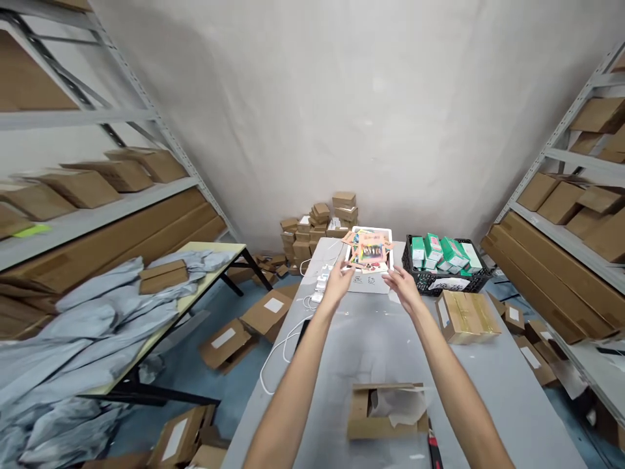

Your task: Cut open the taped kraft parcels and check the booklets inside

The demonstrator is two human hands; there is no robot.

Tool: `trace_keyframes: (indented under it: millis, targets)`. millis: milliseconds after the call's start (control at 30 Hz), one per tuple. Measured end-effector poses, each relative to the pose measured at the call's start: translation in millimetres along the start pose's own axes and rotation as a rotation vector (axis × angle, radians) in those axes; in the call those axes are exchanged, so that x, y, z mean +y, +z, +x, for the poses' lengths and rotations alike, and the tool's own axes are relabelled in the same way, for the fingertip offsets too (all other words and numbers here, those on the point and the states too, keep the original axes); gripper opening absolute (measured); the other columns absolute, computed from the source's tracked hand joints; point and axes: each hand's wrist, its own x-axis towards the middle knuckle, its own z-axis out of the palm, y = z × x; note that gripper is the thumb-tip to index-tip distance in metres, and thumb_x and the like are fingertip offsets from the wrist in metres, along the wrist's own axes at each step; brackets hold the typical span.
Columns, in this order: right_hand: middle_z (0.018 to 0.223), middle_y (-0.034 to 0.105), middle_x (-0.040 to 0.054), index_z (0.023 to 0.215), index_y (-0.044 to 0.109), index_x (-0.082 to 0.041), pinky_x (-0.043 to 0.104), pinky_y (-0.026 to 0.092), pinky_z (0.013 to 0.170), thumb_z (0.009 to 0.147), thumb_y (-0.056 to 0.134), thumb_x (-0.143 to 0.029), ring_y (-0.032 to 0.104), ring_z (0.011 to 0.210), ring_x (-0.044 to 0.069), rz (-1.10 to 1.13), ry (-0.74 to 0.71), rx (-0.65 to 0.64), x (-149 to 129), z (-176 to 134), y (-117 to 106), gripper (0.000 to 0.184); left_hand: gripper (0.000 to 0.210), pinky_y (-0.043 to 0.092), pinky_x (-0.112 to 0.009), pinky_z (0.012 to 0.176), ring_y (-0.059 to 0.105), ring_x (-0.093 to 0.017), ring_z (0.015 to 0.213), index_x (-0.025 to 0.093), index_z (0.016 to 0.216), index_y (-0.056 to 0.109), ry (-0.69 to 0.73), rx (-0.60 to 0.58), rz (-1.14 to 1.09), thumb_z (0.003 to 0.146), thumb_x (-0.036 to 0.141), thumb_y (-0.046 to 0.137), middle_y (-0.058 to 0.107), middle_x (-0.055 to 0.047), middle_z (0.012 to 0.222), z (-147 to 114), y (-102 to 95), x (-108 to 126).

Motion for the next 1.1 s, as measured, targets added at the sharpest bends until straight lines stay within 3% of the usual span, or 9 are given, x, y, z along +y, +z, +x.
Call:
trace_keyframes:
  millis: [67, 167, 300, 367, 500, 633, 767, 933, 1100]
  targets:
    - [0.122, 0.084, 0.0127, 0.125, 0.081, -0.020, 0.045, 0.065, 0.108, 0.072, 0.097, -0.044, 0.083, 0.106, 0.026, -0.038, 0.031, -0.010, 4.9, 0.8, -12.0, 0.061, 0.057, 0.050, -0.049, 0.124, 0.067, -0.032, 0.141, 0.017, 0.148, 0.067, 0.027, 0.028, 0.013, 0.096, 0.037, 0.072, 0.063, -0.023, 0.163, 4.0, -10.2, -5.9]
    - [0.127, 0.084, 0.0138, 0.115, 0.085, -0.021, 0.048, 0.063, 0.109, 0.066, 0.099, -0.053, 0.081, 0.114, 0.029, -0.102, 0.041, -0.031, 43.4, -30.6, -70.6, 0.060, 0.049, 0.047, -0.052, 0.129, 0.066, -0.034, 0.145, 0.018, 0.134, 0.075, 0.002, -0.028, 0.061, 0.093, 0.044, 0.073, 0.073, -0.018, 0.151, -34.6, -33.4, -59.0]
    - [0.112, 0.086, 0.0135, 0.101, 0.084, -0.020, 0.051, 0.060, 0.110, 0.053, 0.100, -0.059, 0.080, 0.110, 0.031, -0.170, 0.174, 0.305, 103.0, -107.3, -187.0, 0.064, 0.051, 0.050, -0.057, 0.125, 0.074, -0.039, 0.135, 0.017, 0.112, 0.079, -0.346, -0.041, 0.154, 0.080, 0.056, 0.085, 0.082, -0.020, 0.130, -146.1, -61.6, -154.6]
    - [0.105, 0.085, 0.0124, 0.095, 0.081, -0.021, 0.052, 0.061, 0.108, 0.052, 0.099, -0.060, 0.080, 0.107, 0.032, -0.206, 0.276, 0.428, 123.8, -152.5, -237.1, 0.061, 0.055, 0.052, -0.060, 0.123, 0.075, -0.042, 0.132, 0.017, 0.109, 0.079, -0.491, -0.053, 0.182, 0.078, 0.061, 0.086, 0.084, -0.020, 0.122, -208.4, -68.6, -187.6]
    - [0.106, 0.085, 0.0135, 0.094, 0.079, -0.021, 0.051, 0.062, 0.108, 0.059, 0.099, -0.059, 0.080, 0.108, 0.033, -0.267, 0.467, 0.465, 151.8, -234.8, -288.0, 0.055, 0.062, 0.050, -0.058, 0.124, 0.070, -0.042, 0.140, 0.017, 0.119, 0.078, -0.691, -0.116, 0.195, 0.081, 0.066, 0.084, 0.081, -0.022, 0.131, -296.3, -64.6, -220.8]
    - [0.123, 0.084, 0.0146, 0.109, 0.082, -0.021, 0.048, 0.062, 0.110, 0.067, 0.098, -0.059, 0.079, 0.118, 0.032, -0.257, 0.577, 0.375, 171.8, -274.4, -284.6, 0.059, 0.070, 0.045, -0.052, 0.129, 0.060, -0.039, 0.153, 0.015, 0.140, 0.070, -0.737, -0.162, 0.172, 0.091, 0.064, 0.079, 0.067, -0.025, 0.158, -321.8, -43.9, -237.0]
    - [0.144, 0.077, 0.0095, 0.130, 0.078, -0.027, 0.044, 0.059, 0.114, 0.079, 0.090, -0.064, 0.073, 0.131, 0.027, -0.248, 0.592, 0.223, 180.5, -270.3, -255.9, 0.064, 0.079, 0.047, -0.049, 0.127, 0.057, -0.039, 0.156, 0.013, 0.146, 0.065, -0.690, -0.204, 0.122, 0.090, 0.067, 0.080, 0.058, -0.028, 0.166, -318.2, -22.8, -240.6]
    - [0.127, 0.082, 0.0102, 0.104, 0.078, -0.022, 0.044, 0.060, 0.108, 0.069, 0.090, -0.082, 0.075, 0.126, 0.031, -0.319, 0.527, 0.071, 173.3, -257.0, -215.7, 0.070, 0.081, 0.055, -0.048, 0.119, 0.075, -0.035, 0.132, 0.015, 0.140, 0.067, -0.589, -0.210, 0.016, 0.084, 0.074, 0.080, 0.071, -0.021, 0.153, -324.5, -12.9, -235.4]
    - [0.113, 0.082, 0.0097, 0.093, 0.077, -0.021, 0.046, 0.063, 0.105, 0.068, 0.084, -0.091, 0.079, 0.120, 0.034, -0.442, 0.400, -0.012, 162.6, -260.7, -182.9, 0.074, 0.078, 0.062, -0.047, 0.107, 0.081, -0.032, 0.110, 0.017, 0.138, 0.068, -0.551, -0.023, -0.061, 0.080, 0.066, 0.085, 0.078, -0.018, 0.140, -354.9, -29.3, -227.2]
